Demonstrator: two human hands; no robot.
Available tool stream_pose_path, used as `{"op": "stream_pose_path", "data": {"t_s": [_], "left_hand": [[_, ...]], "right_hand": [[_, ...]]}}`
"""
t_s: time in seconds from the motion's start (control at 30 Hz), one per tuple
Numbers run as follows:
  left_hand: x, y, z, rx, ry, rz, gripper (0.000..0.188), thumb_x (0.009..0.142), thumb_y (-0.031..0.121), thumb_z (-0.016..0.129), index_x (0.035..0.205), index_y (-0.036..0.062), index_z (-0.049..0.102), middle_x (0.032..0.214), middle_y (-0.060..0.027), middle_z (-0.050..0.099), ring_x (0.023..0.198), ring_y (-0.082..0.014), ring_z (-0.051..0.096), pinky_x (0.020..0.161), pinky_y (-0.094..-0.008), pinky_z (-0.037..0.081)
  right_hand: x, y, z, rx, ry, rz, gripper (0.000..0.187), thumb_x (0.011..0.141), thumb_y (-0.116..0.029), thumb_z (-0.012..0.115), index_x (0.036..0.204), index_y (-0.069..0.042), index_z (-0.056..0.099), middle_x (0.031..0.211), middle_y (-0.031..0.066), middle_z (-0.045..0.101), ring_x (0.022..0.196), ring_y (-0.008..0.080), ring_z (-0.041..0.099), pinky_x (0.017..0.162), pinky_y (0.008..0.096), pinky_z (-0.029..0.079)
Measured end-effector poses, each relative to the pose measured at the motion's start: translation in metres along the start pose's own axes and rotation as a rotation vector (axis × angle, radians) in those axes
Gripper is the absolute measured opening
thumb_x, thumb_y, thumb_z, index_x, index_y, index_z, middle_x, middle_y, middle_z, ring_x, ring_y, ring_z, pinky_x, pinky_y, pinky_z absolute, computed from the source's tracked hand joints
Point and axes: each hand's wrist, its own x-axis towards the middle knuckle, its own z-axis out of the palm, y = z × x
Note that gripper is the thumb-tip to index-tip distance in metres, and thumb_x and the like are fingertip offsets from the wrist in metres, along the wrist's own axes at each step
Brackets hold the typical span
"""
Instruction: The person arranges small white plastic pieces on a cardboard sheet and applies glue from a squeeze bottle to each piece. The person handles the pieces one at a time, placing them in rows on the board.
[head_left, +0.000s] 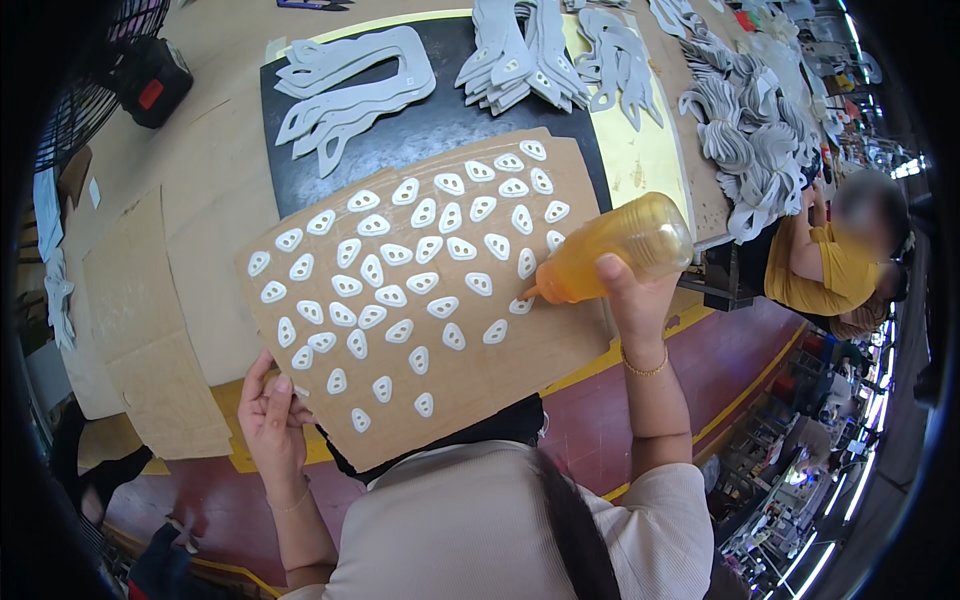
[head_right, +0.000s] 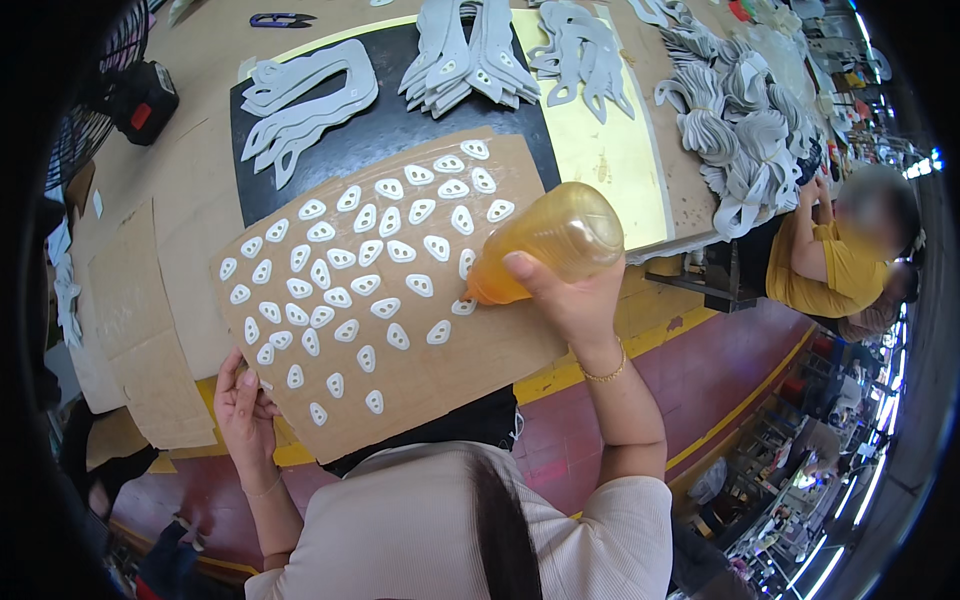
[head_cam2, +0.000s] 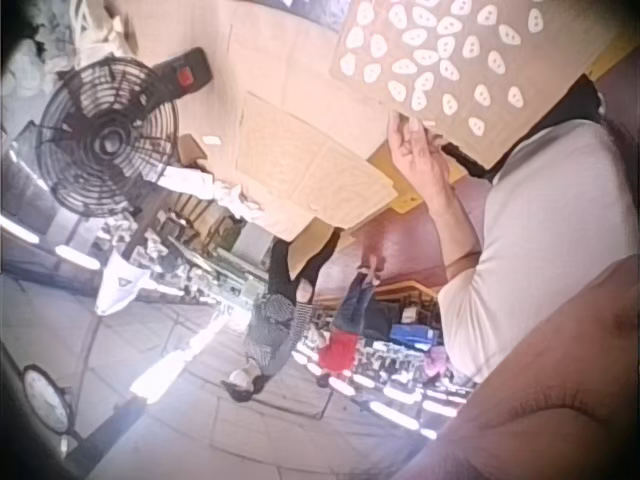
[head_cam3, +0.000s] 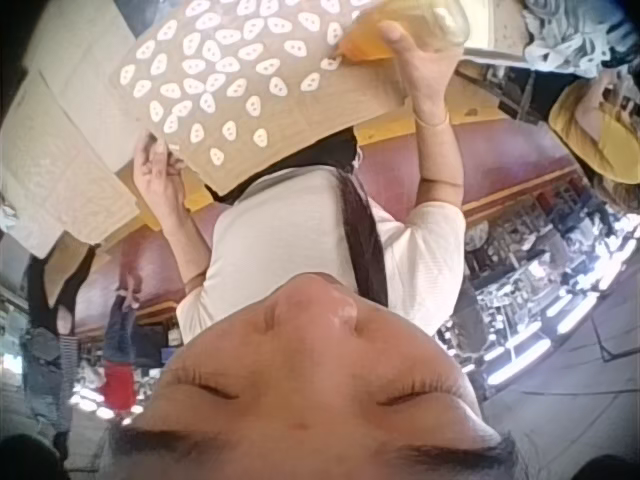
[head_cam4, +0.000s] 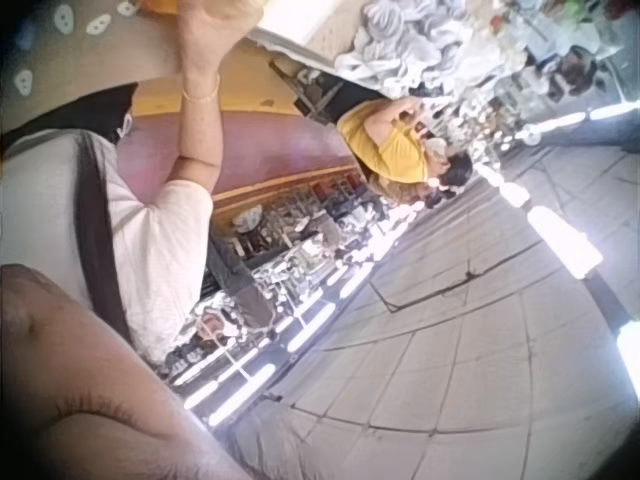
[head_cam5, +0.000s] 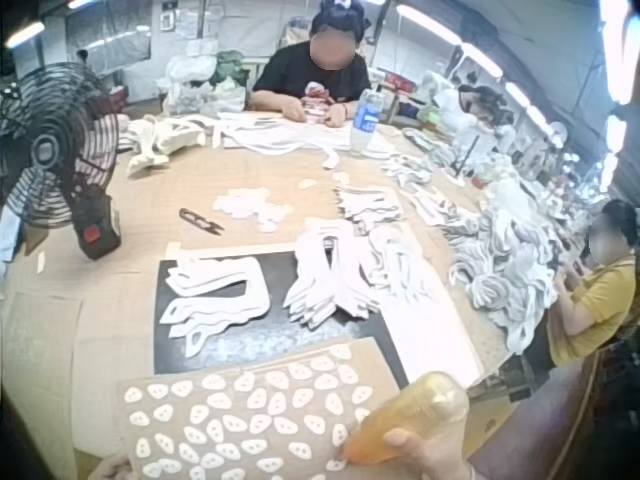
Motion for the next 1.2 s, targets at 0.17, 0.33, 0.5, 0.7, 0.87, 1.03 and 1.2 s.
{"op": "stream_pose_path", "data": {"t_s": [0.17, 0.33, 0.5, 0.7, 0.87, 1.03, 1.2], "left_hand": [[0.0, 0.0, -0.001, 0.011, -0.01, 0.014, 0.045, 0.094, 0.011, 0.059, 0.132, -0.0064, 0.044, 0.082, -0.0043, 0.065, 0.058, -0.0041, 0.058, 0.048, -0.0159, 0.051], [0.001, 0.002, 0.0, 0.024, -0.008, 0.012, 0.045, 0.093, 0.012, 0.059, 0.131, -0.0066, 0.044, 0.082, -0.0041, 0.065, 0.058, -0.0039, 0.058, 0.048, -0.0154, 0.05], [0.0, -0.002, -0.003, 0.019, -0.007, 0.013, 0.044, 0.093, 0.011, 0.059, 0.131, -0.0064, 0.044, 0.083, -0.0047, 0.066, 0.059, -0.0045, 0.059, 0.048, -0.0159, 0.05], [0.0, 0.0, -0.001, 0.004, -0.01, 0.008, 0.043, 0.094, 0.009, 0.056, 0.132, -0.006, 0.044, 0.084, -0.0059, 0.067, 0.059, -0.0061, 0.061, 0.048, -0.0176, 0.053], [0.0, 0.001, 0.001, -0.015, -0.013, 0.016, 0.042, 0.094, 0.009, 0.055, 0.132, -0.0062, 0.043, 0.084, -0.0063, 0.067, 0.06, -0.0069, 0.062, 0.048, -0.0179, 0.054], [0.001, -0.001, -0.002, 0.003, -0.011, 0.018, 0.042, 0.095, 0.009, 0.055, 0.132, -0.0064, 0.043, 0.084, -0.0064, 0.067, 0.06, -0.0068, 0.062, 0.048, -0.0176, 0.053], [0.001, -0.002, -0.001, 0.006, -0.007, 0.019, 0.042, 0.094, 0.009, 0.056, 0.132, -0.0064, 0.043, 0.083, -0.006, 0.067, 0.059, -0.0062, 0.061, 0.048, -0.0174, 0.053]], "right_hand": [[0.002, -0.012, 0.007, -0.092, -0.114, 0.079, 0.046, 0.07, -0.017, 0.087, 0.103, 0.002, 0.061, 0.095, 0.0074, 0.067, 0.084, 0.0126, 0.065, 0.076, 0.0291, 0.055], [0.002, -0.016, 0.009, -0.15, -0.183, 0.025, 0.052, 0.066, -0.021, 0.089, 0.103, 0.002, 0.06, 0.094, 0.0077, 0.067, 0.084, 0.0137, 0.065, 0.077, 0.03, 0.055], [0.009, -0.009, -0.01, -0.062, -0.025, 0.0, 0.052, 0.071, -0.026, 0.086, 0.105, 0.002, 0.058, 0.093, 0.0071, 0.066, 0.083, 0.0148, 0.064, 0.074, 0.0295, 0.054], [0.011, -0.006, -0.009, -0.068, -0.038, -0.046, 0.045, 0.072, -0.018, 0.085, 0.104, 0.002, 0.06, 0.093, 0.0071, 0.067, 0.083, 0.014, 0.065, 0.075, 0.0285, 0.054], [0.012, -0.01, -0.004, -0.086, -0.069, -0.013, 0.041, 0.07, -0.016, 0.086, 0.1, 0.002, 0.062, 0.09, 0.0067, 0.068, 0.08, 0.013, 0.065, 0.074, 0.0277, 0.055], [0.01, -0.012, -0.006, -0.125, -0.079, -0.046, 0.04, 0.07, -0.014, 0.085, 0.098, 0.002, 0.062, 0.089, 0.0062, 0.068, 0.078, 0.0123, 0.065, 0.073, 0.027, 0.054], [-0.003, -0.002, -0.013, -0.096, 0.005, -0.07, 0.043, 0.07, -0.014, 0.085, 0.102, 0.002, 0.06, 0.091, 0.0061, 0.067, 0.081, 0.012, 0.064, 0.074, 0.0273, 0.053]]}}
